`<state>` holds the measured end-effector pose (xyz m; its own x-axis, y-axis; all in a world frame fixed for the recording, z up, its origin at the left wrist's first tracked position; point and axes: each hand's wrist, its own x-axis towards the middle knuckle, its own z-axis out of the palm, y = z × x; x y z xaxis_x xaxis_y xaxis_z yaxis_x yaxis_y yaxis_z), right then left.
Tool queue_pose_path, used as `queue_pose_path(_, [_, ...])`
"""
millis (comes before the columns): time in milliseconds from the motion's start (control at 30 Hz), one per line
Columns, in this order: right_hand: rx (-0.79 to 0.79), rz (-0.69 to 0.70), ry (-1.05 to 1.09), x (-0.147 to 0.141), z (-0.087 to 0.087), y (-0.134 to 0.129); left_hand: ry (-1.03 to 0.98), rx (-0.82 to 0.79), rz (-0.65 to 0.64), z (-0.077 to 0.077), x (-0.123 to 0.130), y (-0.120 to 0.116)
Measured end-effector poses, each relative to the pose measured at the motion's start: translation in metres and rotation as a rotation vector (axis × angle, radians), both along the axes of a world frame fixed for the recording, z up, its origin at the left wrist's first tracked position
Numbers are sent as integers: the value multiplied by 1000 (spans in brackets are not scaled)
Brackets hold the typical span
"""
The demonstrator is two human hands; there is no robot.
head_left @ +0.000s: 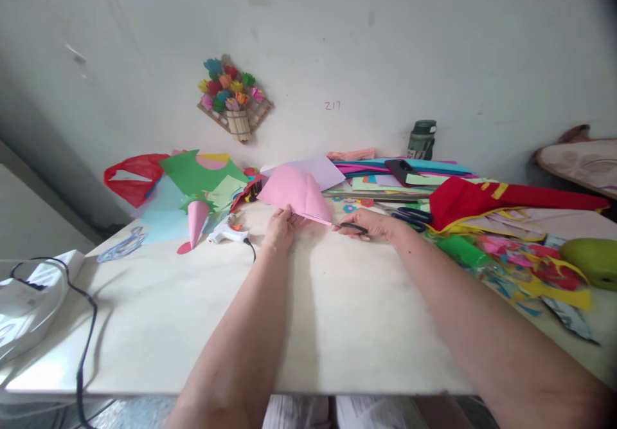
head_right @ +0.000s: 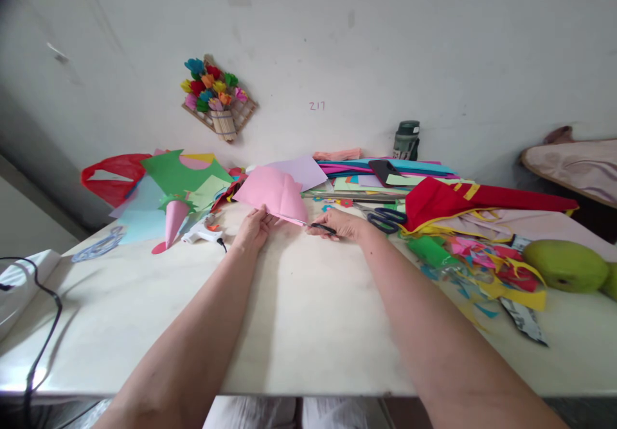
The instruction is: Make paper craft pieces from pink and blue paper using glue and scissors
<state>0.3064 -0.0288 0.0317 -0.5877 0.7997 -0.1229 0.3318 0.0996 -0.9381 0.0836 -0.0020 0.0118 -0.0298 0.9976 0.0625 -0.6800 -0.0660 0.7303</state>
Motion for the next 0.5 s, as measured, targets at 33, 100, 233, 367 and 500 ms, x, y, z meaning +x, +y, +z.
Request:
queue_pose_path(33, [0, -1, 0, 0, 0, 0, -1, 0, 1, 0, 0, 0])
queue_pose_path(100, [1, -1, 1, 0, 0, 0, -2, 1, 0, 1, 0, -1])
queue_pose_path(233, [0, 6, 3, 2, -1, 1, -4, -2, -4, 3, 1, -4])
queue_pose_path(367, [-14, 11, 18, 3, 0, 0, -18, -9, 2, 4, -1, -4])
queue_pose_path(500, [-50, -1, 18, 4, 1, -1, -53, -25, 20, 2, -4, 0])
